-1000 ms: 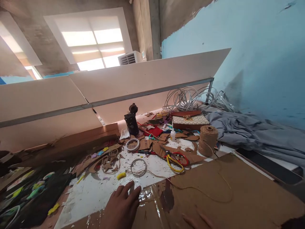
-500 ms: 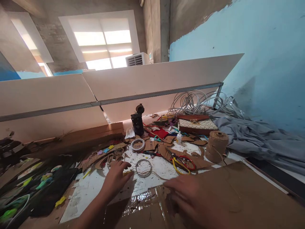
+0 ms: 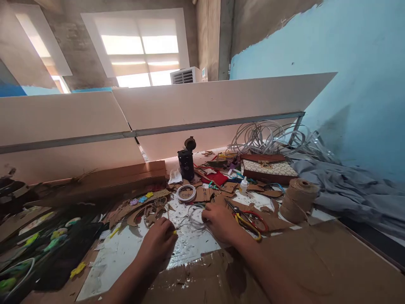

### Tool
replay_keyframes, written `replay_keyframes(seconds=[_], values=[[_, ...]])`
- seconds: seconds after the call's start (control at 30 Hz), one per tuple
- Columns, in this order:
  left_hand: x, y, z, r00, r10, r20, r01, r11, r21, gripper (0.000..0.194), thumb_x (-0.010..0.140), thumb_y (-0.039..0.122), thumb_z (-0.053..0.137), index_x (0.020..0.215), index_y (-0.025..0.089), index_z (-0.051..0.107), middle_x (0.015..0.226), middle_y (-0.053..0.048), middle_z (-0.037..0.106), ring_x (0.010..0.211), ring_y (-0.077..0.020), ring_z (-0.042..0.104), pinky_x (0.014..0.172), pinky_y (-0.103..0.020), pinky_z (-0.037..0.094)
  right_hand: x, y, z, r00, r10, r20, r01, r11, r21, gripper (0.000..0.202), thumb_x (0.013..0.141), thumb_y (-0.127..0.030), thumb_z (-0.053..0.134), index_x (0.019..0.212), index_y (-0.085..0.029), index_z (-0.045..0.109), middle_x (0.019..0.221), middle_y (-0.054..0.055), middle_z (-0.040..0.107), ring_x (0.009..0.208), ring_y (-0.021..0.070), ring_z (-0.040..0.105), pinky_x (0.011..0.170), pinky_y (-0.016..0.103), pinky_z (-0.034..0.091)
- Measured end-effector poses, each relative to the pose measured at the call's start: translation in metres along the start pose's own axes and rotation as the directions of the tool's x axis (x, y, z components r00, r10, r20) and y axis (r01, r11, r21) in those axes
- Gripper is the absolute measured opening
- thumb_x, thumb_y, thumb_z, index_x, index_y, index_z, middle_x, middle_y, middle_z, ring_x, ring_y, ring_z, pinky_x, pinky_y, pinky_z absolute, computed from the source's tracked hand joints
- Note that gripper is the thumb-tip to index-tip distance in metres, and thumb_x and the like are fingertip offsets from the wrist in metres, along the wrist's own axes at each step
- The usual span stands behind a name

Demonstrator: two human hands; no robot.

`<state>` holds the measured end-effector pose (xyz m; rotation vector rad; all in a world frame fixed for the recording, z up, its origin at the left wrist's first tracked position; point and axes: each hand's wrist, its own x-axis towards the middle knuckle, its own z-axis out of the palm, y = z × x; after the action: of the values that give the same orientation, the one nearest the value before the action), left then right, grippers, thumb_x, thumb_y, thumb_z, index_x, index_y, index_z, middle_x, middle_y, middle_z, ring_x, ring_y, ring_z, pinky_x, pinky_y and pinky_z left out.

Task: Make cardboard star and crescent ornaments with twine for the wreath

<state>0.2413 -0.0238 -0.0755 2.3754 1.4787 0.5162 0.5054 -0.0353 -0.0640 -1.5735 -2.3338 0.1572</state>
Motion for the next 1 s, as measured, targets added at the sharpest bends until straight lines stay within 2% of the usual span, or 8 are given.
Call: replay_keyframes(seconds=[0.2,0.33,0.5,0.63,0.73,0.83,0.9,1.0], values=[[0.0,0.002,0.001,1.0,-0.009,-0.01,0.008,1.0,-0.025,0.008,0.087,0.015,0.056,0.088,0.02,0.062,0.097,-0.007,0.066,0.091,-0.0223,0.059,0.079,-0.031,0.038,-0.009,0.03,-0.021,0.975,0.15,-0.162,-0.161,0.985,-0.059,0.024,0.09,-0.008,0.051,0.1,-0.018,0.069,0.118,0.01,0.064,0.102,0.0227,0.06,0.086,0.032,0.044],[-0.002,0.005,0.001,1.0,-0.005,-0.018,0.004,1.0,-0.024,0.009,0.09,0.019,0.051,0.085,0.02,0.059,0.094,-0.007,0.066,0.088,-0.0234,0.057,0.078,-0.033,0.037,-0.015,0.05,-0.034,0.941,0.261,-0.215,-0.286,0.953,-0.097,0.029,0.088,-0.006,0.05,0.108,-0.018,0.068,0.117,0.012,0.066,0.107,0.0261,0.06,0.085,0.034,0.044],[-0.002,0.005,0.005,0.999,-0.03,-0.04,0.028,0.998,-0.05,0.016,0.091,0.021,0.047,0.078,0.022,0.055,0.087,-0.005,0.064,0.082,-0.0221,0.056,0.072,-0.031,0.034,-0.019,0.064,-0.038,0.903,0.356,-0.241,-0.389,0.915,-0.105,0.023,0.089,-0.007,0.052,0.098,-0.018,0.07,0.101,0.01,0.07,0.097,0.0262,0.064,0.075,0.032,0.042],[-0.002,0.004,0.006,0.99,-0.137,-0.005,0.133,0.969,-0.21,0.02,0.092,0.027,0.047,0.074,0.023,0.054,0.08,-0.002,0.063,0.078,-0.021,0.056,0.068,-0.03,0.034,-0.018,0.065,-0.036,0.888,0.375,-0.265,-0.407,0.911,-0.073,0.028,0.088,-0.006,0.053,0.105,-0.017,0.071,0.109,0.012,0.068,0.099,0.026,0.064,0.077,0.032,0.043],[-0.001,0.005,0.006,0.979,-0.197,0.047,0.194,0.85,-0.49,0.017,0.09,0.035,0.054,0.081,0.022,0.061,0.081,-0.002,0.066,0.079,-0.0207,0.058,0.068,-0.029,0.037,-0.018,0.061,-0.034,0.881,0.357,-0.311,-0.377,0.926,-0.006,0.032,0.092,-0.01,0.049,0.114,-0.018,0.069,0.112,0.012,0.066,0.103,0.028,0.062,0.082,0.036,0.045],[0.001,0.006,0.008,0.962,-0.245,0.117,0.242,0.58,-0.778,0.023,0.082,0.041,0.067,0.09,0.02,0.069,0.085,-0.002,0.069,0.077,-0.0189,0.058,0.07,-0.028,0.04,-0.016,0.049,-0.03,0.888,0.303,-0.346,-0.286,0.953,0.1,0.029,0.095,-0.016,0.045,0.11,-0.018,0.07,0.113,0.012,0.067,0.109,0.0297,0.061,0.09,0.041,0.046],[0.002,0.006,0.011,0.954,-0.257,0.155,0.259,0.444,-0.858,0.033,0.078,0.045,0.072,0.099,0.019,0.071,0.086,-0.002,0.07,0.076,-0.0177,0.058,0.069,-0.028,0.042,-0.014,0.035,-0.025,0.907,0.25,-0.339,-0.194,0.962,0.19,0.026,0.096,-0.019,0.046,0.106,-0.019,0.07,0.112,0.011,0.069,0.109,0.0277,0.062,0.092,0.04,0.048],[0.005,0.004,0.018,0.956,-0.242,0.166,0.249,0.372,-0.894,0.043,0.075,0.046,0.077,0.107,0.018,0.07,0.093,-0.005,0.071,0.08,-0.0172,0.061,0.072,-0.028,0.045,-0.011,0.005,-0.015,0.947,0.147,-0.285,-0.055,0.95,0.306,0.02,0.097,-0.024,0.05,0.1,-0.02,0.07,0.103,0.008,0.072,0.097,0.0225,0.066,0.086,0.034,0.051]])
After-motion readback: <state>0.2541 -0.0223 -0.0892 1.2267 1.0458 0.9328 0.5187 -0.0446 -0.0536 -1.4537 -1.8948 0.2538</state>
